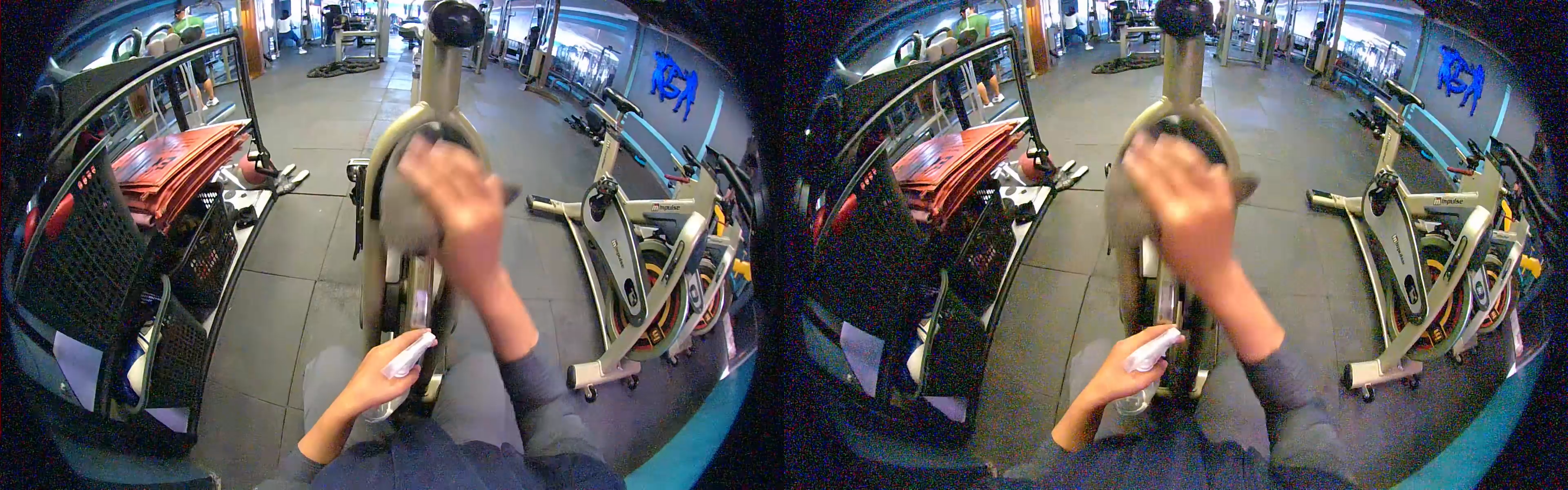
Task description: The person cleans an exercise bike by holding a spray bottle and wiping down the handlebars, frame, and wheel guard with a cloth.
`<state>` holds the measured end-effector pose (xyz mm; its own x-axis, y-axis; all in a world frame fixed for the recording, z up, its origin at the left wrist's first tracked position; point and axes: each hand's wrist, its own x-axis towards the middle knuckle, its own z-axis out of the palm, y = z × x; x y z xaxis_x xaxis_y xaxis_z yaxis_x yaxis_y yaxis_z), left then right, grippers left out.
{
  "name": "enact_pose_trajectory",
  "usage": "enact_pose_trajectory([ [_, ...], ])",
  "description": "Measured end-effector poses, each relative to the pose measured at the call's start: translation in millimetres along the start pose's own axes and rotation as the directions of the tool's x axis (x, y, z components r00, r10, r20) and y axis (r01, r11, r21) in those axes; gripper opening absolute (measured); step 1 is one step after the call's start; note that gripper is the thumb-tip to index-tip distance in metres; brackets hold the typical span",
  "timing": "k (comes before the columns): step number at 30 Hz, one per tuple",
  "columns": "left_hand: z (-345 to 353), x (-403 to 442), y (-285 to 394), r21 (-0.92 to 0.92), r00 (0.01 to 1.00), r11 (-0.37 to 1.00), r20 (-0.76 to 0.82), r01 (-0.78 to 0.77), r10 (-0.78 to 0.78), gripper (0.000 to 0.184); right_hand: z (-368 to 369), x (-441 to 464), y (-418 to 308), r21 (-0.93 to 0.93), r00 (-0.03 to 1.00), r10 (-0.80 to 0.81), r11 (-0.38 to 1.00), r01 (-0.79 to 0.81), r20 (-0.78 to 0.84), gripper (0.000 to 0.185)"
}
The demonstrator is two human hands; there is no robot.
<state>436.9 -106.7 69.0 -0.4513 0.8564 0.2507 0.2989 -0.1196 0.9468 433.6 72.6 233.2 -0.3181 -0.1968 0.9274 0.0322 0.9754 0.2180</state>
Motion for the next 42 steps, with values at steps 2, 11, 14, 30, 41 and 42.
enact_pose_trajectory([
  [2, -2.1, 3.4, 8.9, 0.026, 0.999, 0.999, 0.037, -0.026, 0.025, 0.052, 5.0, 28.7, 25.8, -0.146, 0.998, 0.01, 0.989, -0.019, -0.057, 0.033],
  [11, -2.7, 2.2, 2.6, -0.02, 0.999, 1.0, 0.041, -0.013, 0.014, 0.052, 32.7, -28.6, 7.3, -0.359, 0.993, 0.025, 0.933, 0.018, 0.115, 0.031],
  [14, -3.5, 3.0, 3.3, 0.025, 0.999, 0.999, 0.041, -0.027, 0.026, 0.052, 22.1, -55.5, -9.3, -0.277, 0.98, 0.032, 0.961, 0.024, 0.195, 0.031],
  [30, -1.6, 1.7, 4.7, -0.006, 0.997, 0.997, 0.025, -0.072, 0.072, 0.056, 42.5, 11.3, 35.2, -0.217, 0.996, 0.078, 0.974, -0.066, 0.047, 0.041],
  [41, -5.3, 4.2, 5.0, 0.004, 0.997, 0.999, 0.069, -0.042, 0.042, 0.054, -19.4, -74.0, -8.6, 0.088, 0.889, 0.295, 0.934, -0.345, 0.35, 0.06],
  [42, -4.9, 4.2, 3.7, 0.029, 0.996, 0.998, 0.072, -0.046, 0.044, 0.054, -27.4, -67.7, -2.0, 0.084, 0.889, 0.295, 0.935, -0.344, 0.35, 0.06],
])
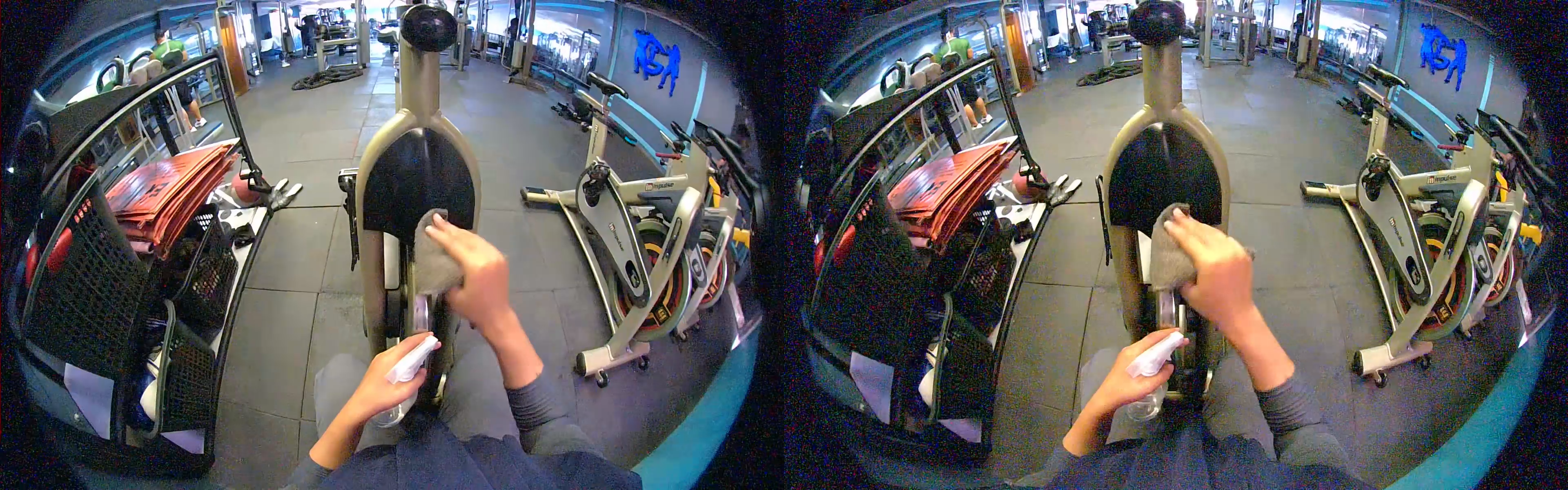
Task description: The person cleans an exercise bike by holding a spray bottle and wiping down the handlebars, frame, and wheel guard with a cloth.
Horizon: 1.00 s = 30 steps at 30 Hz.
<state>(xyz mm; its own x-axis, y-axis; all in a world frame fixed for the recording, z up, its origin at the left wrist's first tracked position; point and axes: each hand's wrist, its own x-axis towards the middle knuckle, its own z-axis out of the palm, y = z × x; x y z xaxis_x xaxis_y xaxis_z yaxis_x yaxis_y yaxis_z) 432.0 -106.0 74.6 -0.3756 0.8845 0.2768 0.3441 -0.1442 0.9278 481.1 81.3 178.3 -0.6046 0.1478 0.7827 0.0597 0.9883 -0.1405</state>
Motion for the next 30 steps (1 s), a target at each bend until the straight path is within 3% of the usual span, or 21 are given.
enact_pose_trajectory([
  [2, 0.4, 0.3, -1.2, -0.014, 1.0, 1.0, 0.002, -0.01, 0.01, 0.054, -17.4, 21.8, 10.8, 0.144, 0.992, -0.018, 0.989, 0.036, -0.123, 0.06],
  [4, 1.4, -0.1, -0.7, -0.02, 1.0, 1.0, -0.002, -0.017, 0.017, 0.054, -27.3, 61.9, 12.5, -0.006, 0.953, -0.091, 0.996, 0.094, -0.287, 0.059],
  [5, 1.6, -0.3, 0.2, -0.026, 1.0, 0.999, -0.005, -0.027, 0.027, 0.055, -22.7, 79.9, 16.6, -0.002, 0.953, -0.09, 0.996, 0.094, -0.289, 0.059],
  [7, 0.8, -0.6, -0.1, -0.027, 0.999, 0.999, -0.009, -0.038, 0.037, 0.055, -11.4, 104.4, 21.5, -0.259, 0.949, -0.187, 0.958, 0.12, -0.254, 0.055],
  [10, 0.8, -1.0, -4.2, -0.023, 1.0, 1.0, 0.009, -0.021, 0.021, 0.055, 23.2, 93.1, 30.6, -0.297, 0.939, -0.184, 0.95, 0.094, -0.291, 0.054],
  [20, -1.1, 0.5, 0.7, 0.022, 0.999, 0.999, 0.001, -0.043, 0.043, 0.053, 23.0, -7.2, 24.0, -0.14, 0.977, 0.017, 0.989, -0.048, -0.214, 0.064],
  [22, -1.6, 0.7, 1.2, 0.063, 0.998, 0.996, -0.003, -0.061, 0.061, 0.053, 4.7, -13.6, 25.7, -0.049, 0.997, 0.054, 0.997, -0.057, -0.045, 0.062],
  [24, -0.9, 0.2, -1.2, 0.012, 0.999, 0.999, 0.006, -0.042, 0.042, 0.054, -14.5, 6.6, 28.1, 0.004, 0.995, 0.082, 0.997, -0.082, -0.052, 0.064],
  [26, 1.2, 0.4, 0.9, -0.023, 1.0, 1.0, -0.004, -0.02, 0.019, 0.053, -35.5, 44.8, 19.6, -0.083, 0.973, -0.055, 0.996, 0.037, -0.225, 0.064],
  [30, 1.2, -0.8, 7.8, -0.063, 0.998, 0.996, -0.017, 0.065, -0.066, 0.052, -14.9, 102.7, 20.7, -0.155, 0.948, -0.169, 0.979, 0.13, -0.268, 0.057],
])
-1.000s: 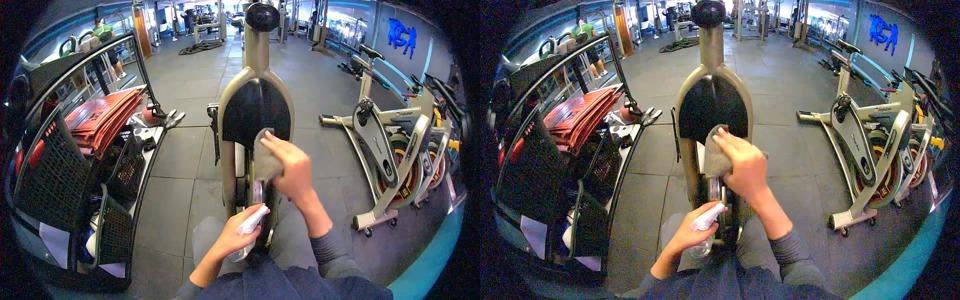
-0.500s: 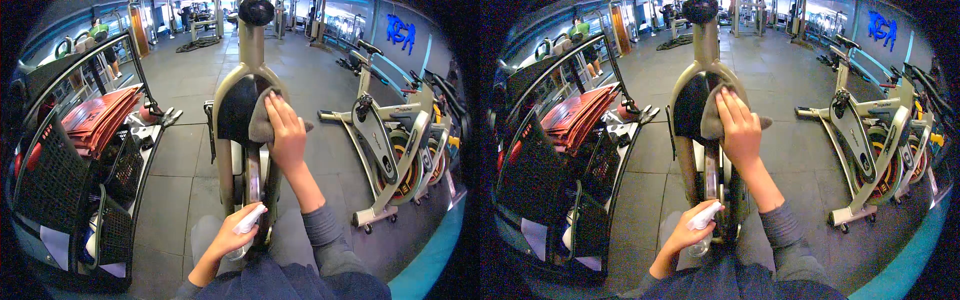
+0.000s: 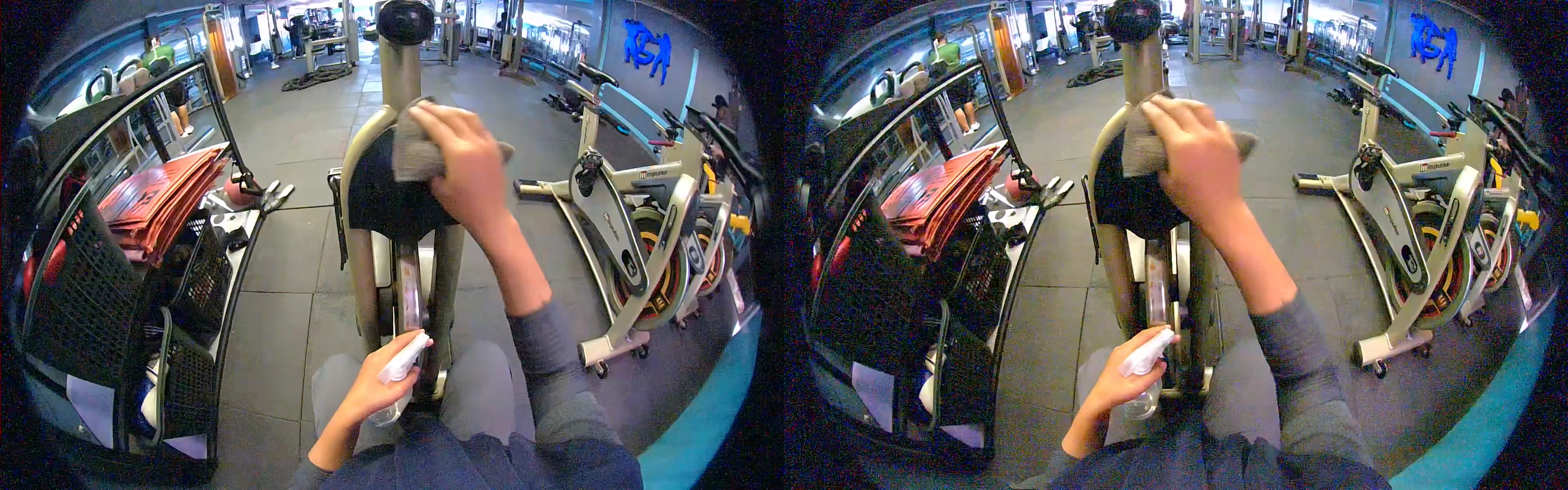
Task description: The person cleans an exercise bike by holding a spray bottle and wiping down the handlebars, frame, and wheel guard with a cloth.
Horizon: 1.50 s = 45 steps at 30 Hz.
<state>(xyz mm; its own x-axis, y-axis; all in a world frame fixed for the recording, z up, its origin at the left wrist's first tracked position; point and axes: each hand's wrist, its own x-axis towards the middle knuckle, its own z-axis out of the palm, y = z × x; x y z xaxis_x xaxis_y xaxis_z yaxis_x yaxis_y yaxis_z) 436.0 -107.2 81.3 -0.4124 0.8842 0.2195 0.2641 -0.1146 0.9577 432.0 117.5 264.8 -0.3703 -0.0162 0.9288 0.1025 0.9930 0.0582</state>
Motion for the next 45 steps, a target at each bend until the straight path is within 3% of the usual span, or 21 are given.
enact_pose_trajectory([
  [3, -2.2, 0.3, -7.2, 0.042, 0.998, 0.997, 0.03, -0.059, 0.057, 0.054, 37.2, -9.4, 3.0, -0.227, 0.996, -0.077, 0.972, 0.065, -0.043, 0.04],
  [8, -2.2, -0.7, -7.0, 0.026, 0.999, 0.999, 0.026, -0.042, 0.042, 0.054, 34.3, -33.3, -13.3, -0.224, 0.996, 0.055, 0.972, -0.068, -0.066, 0.043],
  [11, -3.4, 0.6, -3.1, 0.059, 0.999, 0.997, 0.031, -0.04, 0.038, 0.054, 31.4, -54.5, -17.0, -0.19, 0.985, 0.168, 0.967, -0.17, -0.023, 0.069],
  [20, -3.3, 1.2, -5.9, 0.058, 0.997, 0.996, 0.028, -0.07, 0.068, 0.052, 12.9, -108.9, -26.9, -0.137, 0.951, 0.305, 0.945, -0.296, 0.048, 0.078],
  [22, -2.0, 0.7, -7.9, 0.061, 0.996, 0.994, 0.017, -0.087, 0.086, 0.052, 3.3, -121.7, -32.2, -0.113, 0.931, 0.338, 0.939, -0.324, 0.138, 0.081],
  [23, -1.5, 0.9, -8.0, 0.078, 0.994, 0.991, 0.02, -0.106, 0.105, 0.052, -6.6, -123.2, -38.0, -0.128, 0.908, 0.366, 0.93, -0.345, 0.205, 0.066],
  [24, -2.1, 1.1, -8.3, 0.096, 0.992, 0.987, 0.021, -0.126, 0.125, 0.052, -13.6, -124.0, -38.0, -0.121, 0.914, 0.353, 0.935, -0.334, 0.203, 0.066],
  [26, -1.0, 1.0, -10.8, 0.05, 0.995, 0.993, 0.004, -0.102, 0.102, 0.052, -26.9, -123.5, -30.6, 0.076, 0.819, 0.442, 0.863, -0.499, 0.366, 0.063],
  [28, 0.5, 1.2, -14.3, -0.004, 0.997, 0.997, -0.003, -0.074, 0.074, 0.053, -34.9, -96.9, -25.4, 0.094, 0.907, 0.347, 0.921, -0.377, 0.237, 0.063],
  [30, 0.4, 1.2, -17.2, 0.049, 0.996, 0.995, -0.002, -0.084, 0.085, 0.054, -30.8, -53.4, -24.2, 0.079, 0.987, 0.156, 0.984, -0.159, 0.046, 0.064],
  [32, 0.6, 0.2, -12.8, 0.041, 0.995, 0.994, -0.014, -0.101, 0.102, 0.055, -16.8, -10.5, -28.7, 0.022, 1.0, -0.009, 1.0, 0.009, -0.027, 0.051],
  [33, 1.0, 0.2, -10.7, 0.034, 0.992, 0.992, -0.019, -0.121, 0.121, 0.055, 2.6, 1.3, -25.0, 0.026, 1.0, -0.01, 1.0, 0.011, -0.026, 0.051],
  [35, 1.2, -0.7, -10.3, 0.047, 0.993, 0.992, -0.022, -0.117, 0.118, 0.055, 45.5, 8.4, -15.6, -0.193, 0.985, -0.168, 0.966, 0.171, 0.033, 0.032],
  [38, -0.6, 0.8, -10.9, 0.068, 0.99, 0.989, -0.032, -0.133, 0.135, 0.055, 59.3, 1.3, -27.7, -0.308, 0.978, -0.209, 0.929, 0.205, 0.021, 0.021],
  [45, -1.4, 0.1, -8.7, 0.012, 0.997, 0.997, -0.004, -0.079, 0.079, 0.055, 62.9, -17.9, -36.0, -0.315, 0.928, -0.367, 0.875, 0.367, 0.06, 0.019],
])
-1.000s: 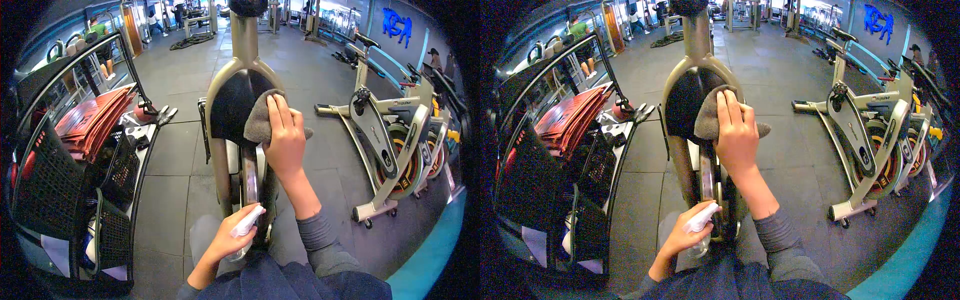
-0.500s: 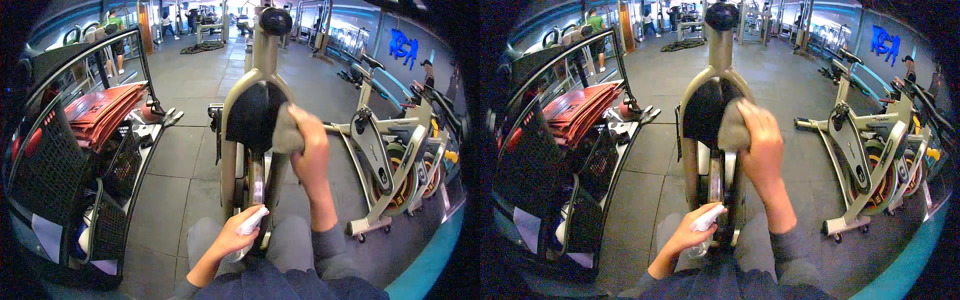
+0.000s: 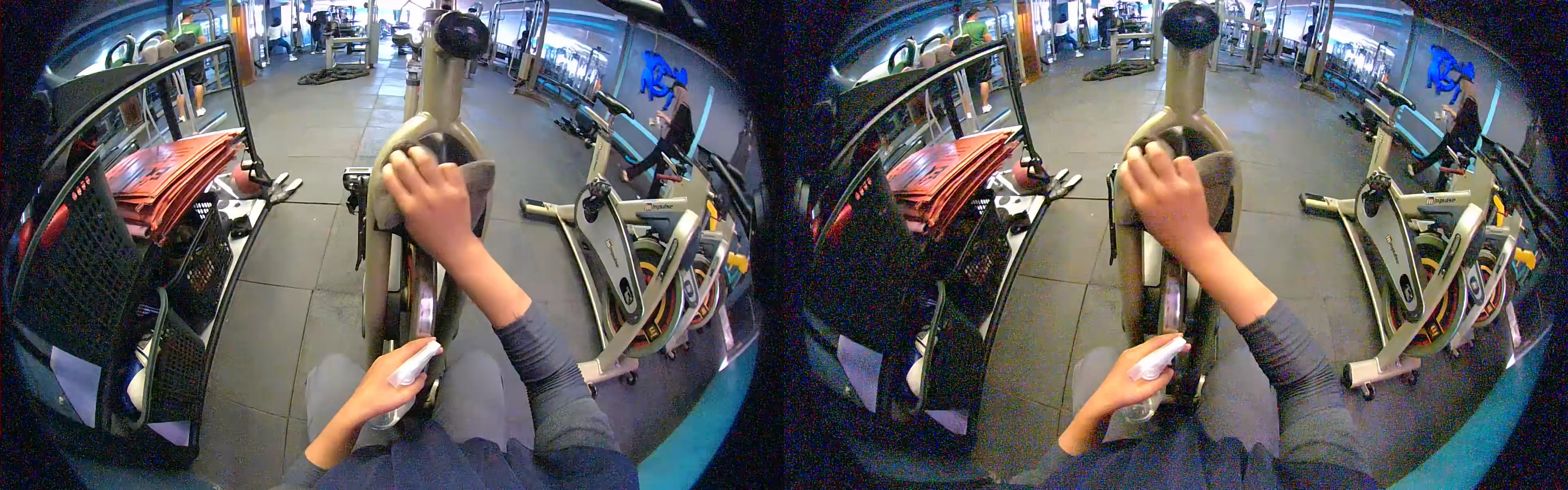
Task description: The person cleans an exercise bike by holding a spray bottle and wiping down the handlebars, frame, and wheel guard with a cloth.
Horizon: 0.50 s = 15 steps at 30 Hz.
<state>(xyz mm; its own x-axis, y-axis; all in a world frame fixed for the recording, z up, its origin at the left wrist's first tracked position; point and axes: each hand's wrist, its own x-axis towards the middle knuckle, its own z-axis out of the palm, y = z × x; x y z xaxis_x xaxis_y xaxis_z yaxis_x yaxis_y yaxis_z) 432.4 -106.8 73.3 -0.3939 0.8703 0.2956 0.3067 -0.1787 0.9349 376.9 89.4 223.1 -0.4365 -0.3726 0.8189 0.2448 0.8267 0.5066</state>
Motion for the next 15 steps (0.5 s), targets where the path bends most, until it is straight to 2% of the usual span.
enact_pose_trajectory([
  [3, 0.7, 0.2, -5.2, 0.016, 1.0, 1.0, 0.009, -0.01, 0.01, 0.055, 4.9, -15.1, -18.7, 0.085, 0.988, -0.148, 0.986, 0.145, 0.034, 0.019],
  [5, 0.8, -1.2, -2.0, 0.012, 1.0, 1.0, 0.016, 0.013, -0.013, 0.055, 3.8, -29.8, -34.8, 0.151, 0.957, -0.271, 0.955, 0.254, 0.104, 0.021],
  [6, 0.7, -1.2, -0.1, 0.003, 0.999, 0.999, 0.019, 0.035, -0.035, 0.054, 0.1, -33.5, -40.7, 0.241, 0.928, -0.335, 0.925, 0.292, 0.162, 0.021],
  [7, 1.1, -1.7, -1.5, 0.011, 0.999, 0.999, 0.017, 0.03, -0.03, 0.054, -1.6, -35.5, -44.3, 0.33, 0.891, -0.402, 0.887, 0.322, 0.211, 0.021],
  [8, 2.3, -2.9, -5.6, 0.015, 1.0, 1.0, 0.001, 0.002, -0.002, 0.055, -1.3, -36.6, -44.7, 0.411, 0.883, -0.402, 0.867, 0.283, 0.241, 0.017],
  [9, 3.0, -2.5, -7.8, 0.018, 1.0, 1.0, -0.013, -0.026, 0.026, 0.056, -7.0, -26.9, -37.4, 0.406, 0.885, -0.401, 0.868, 0.285, 0.237, 0.017],
  [11, 3.2, -1.0, -7.9, 0.004, 0.999, 0.999, -0.013, -0.034, 0.034, 0.056, -19.2, 3.3, -6.1, 0.271, 0.985, -0.17, 0.947, 0.172, -0.029, 0.022],
  [13, 4.1, -2.1, -6.5, -0.012, 0.999, 0.999, -0.017, -0.032, 0.031, 0.055, -20.2, 30.2, 37.2, 0.181, 0.994, 0.017, 0.983, 0.003, -0.106, 0.027],
  [15, 3.8, -1.6, -0.8, 0.021, 1.0, 1.0, -0.018, 0.008, -0.007, 0.055, -9.5, 42.3, 71.0, 0.082, 0.983, 0.174, 0.982, -0.169, -0.062, 0.041],
])
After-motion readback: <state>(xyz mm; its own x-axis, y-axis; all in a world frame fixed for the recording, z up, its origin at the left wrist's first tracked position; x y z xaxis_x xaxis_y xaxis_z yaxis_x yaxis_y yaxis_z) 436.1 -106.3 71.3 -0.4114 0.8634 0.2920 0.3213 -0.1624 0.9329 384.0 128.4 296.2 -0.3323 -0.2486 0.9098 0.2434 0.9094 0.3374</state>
